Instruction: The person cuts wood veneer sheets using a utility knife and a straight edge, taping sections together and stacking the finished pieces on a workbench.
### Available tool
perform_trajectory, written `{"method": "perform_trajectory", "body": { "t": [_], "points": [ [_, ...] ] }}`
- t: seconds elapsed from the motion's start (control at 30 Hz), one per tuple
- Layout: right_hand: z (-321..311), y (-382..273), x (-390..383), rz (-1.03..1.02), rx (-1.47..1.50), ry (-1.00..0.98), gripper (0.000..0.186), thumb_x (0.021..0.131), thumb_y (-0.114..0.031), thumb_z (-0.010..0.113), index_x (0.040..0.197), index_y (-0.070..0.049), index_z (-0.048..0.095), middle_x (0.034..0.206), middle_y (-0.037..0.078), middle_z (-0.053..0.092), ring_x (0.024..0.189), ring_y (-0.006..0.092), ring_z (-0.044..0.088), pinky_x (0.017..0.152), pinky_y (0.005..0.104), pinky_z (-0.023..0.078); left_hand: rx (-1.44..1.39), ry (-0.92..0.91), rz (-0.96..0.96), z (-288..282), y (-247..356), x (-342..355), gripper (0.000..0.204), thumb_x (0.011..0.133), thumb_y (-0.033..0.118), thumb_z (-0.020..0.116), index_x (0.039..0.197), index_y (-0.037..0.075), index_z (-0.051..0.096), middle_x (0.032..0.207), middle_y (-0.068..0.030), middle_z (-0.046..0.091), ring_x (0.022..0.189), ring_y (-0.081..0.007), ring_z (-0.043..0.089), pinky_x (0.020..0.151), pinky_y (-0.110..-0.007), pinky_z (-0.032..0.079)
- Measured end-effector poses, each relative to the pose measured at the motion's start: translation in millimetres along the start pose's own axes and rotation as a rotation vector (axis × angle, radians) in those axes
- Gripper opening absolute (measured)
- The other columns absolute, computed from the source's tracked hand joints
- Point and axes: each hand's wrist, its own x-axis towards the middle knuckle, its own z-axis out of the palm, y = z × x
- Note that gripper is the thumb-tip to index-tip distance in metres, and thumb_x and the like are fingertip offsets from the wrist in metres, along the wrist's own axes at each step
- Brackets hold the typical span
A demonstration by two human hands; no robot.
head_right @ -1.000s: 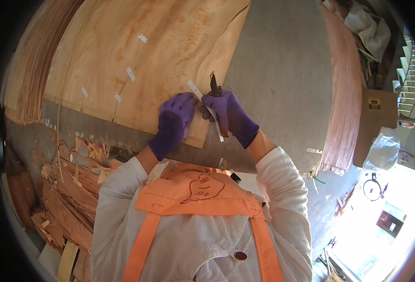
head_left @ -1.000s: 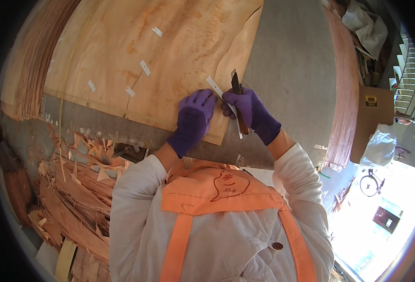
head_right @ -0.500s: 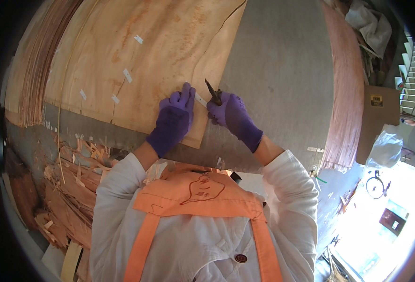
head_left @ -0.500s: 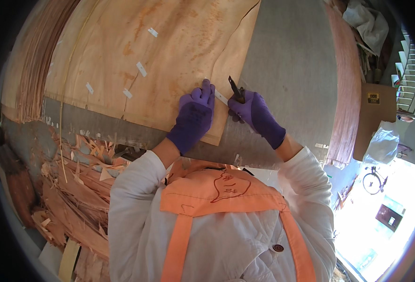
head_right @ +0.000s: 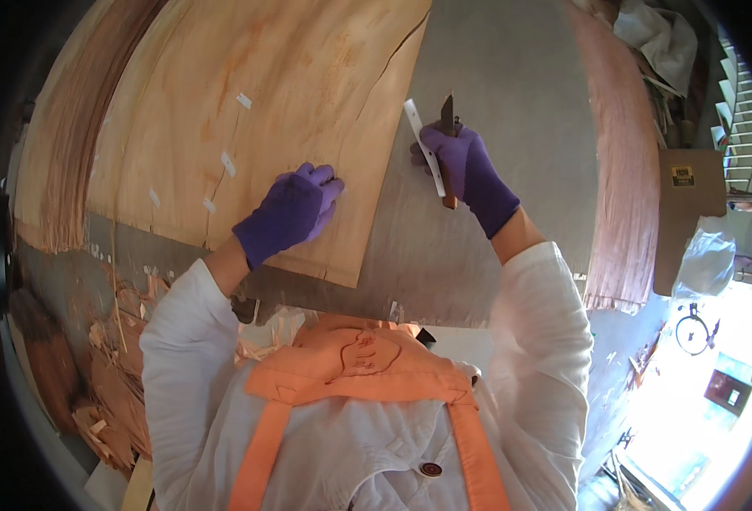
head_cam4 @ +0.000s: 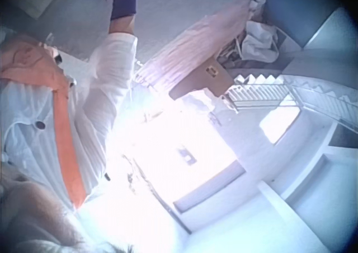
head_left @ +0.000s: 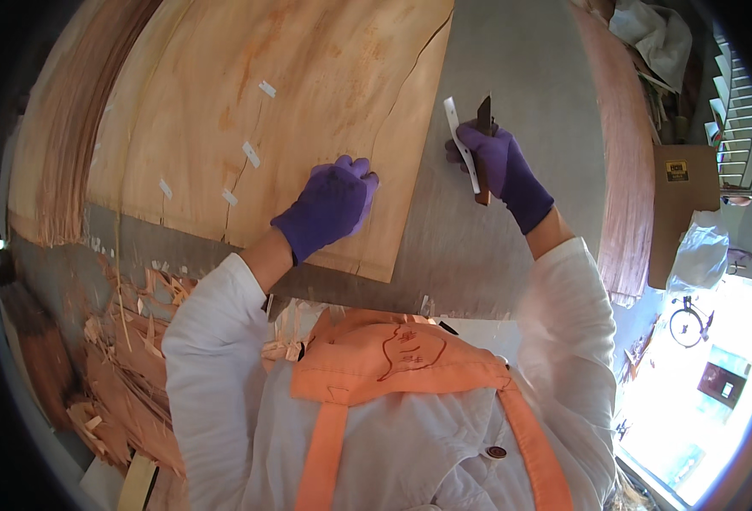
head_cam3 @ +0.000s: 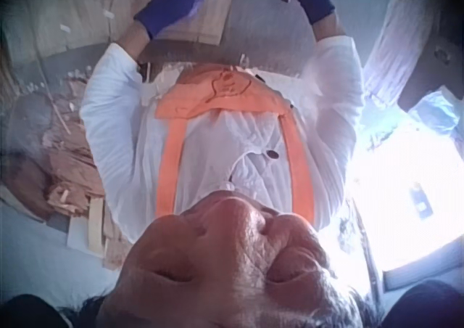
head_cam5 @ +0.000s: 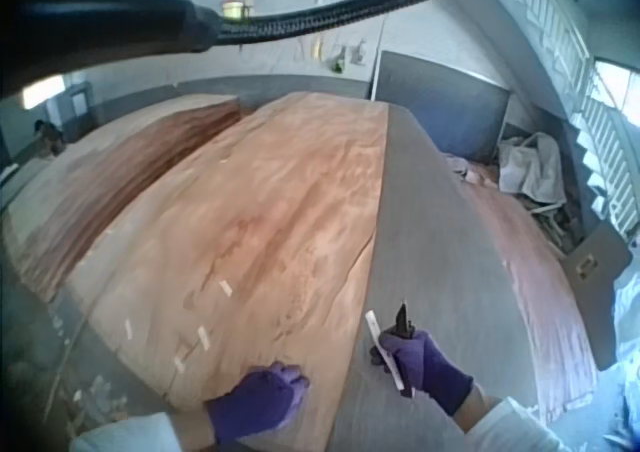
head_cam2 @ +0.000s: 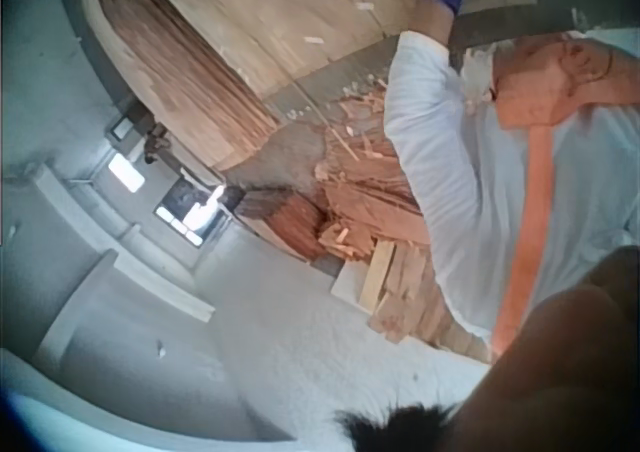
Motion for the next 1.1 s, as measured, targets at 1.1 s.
{"method": "perform_trajectory", "body": {
  "t": [1.1],
  "points": [
    [15, -7, 80, -0.021, 0.107, 0.137, 0.019, 0.085, -0.011, 0.059, 0.093, 0.005, 0.058, 0.081, 0.011, 0.063, 0.065, 0.0187, 0.062, 0.06, 0.0299, 0.051, -0.138, 0.666, -0.175, 40, -31, 129, 0.025, 0.081, 0.013, 0.06, 0.105, 0.01, 0.062, 0.113, -0.0062, 0.058, 0.107, -0.0264, 0.053, 0.088, -0.041, 0.043]
  ]
}}
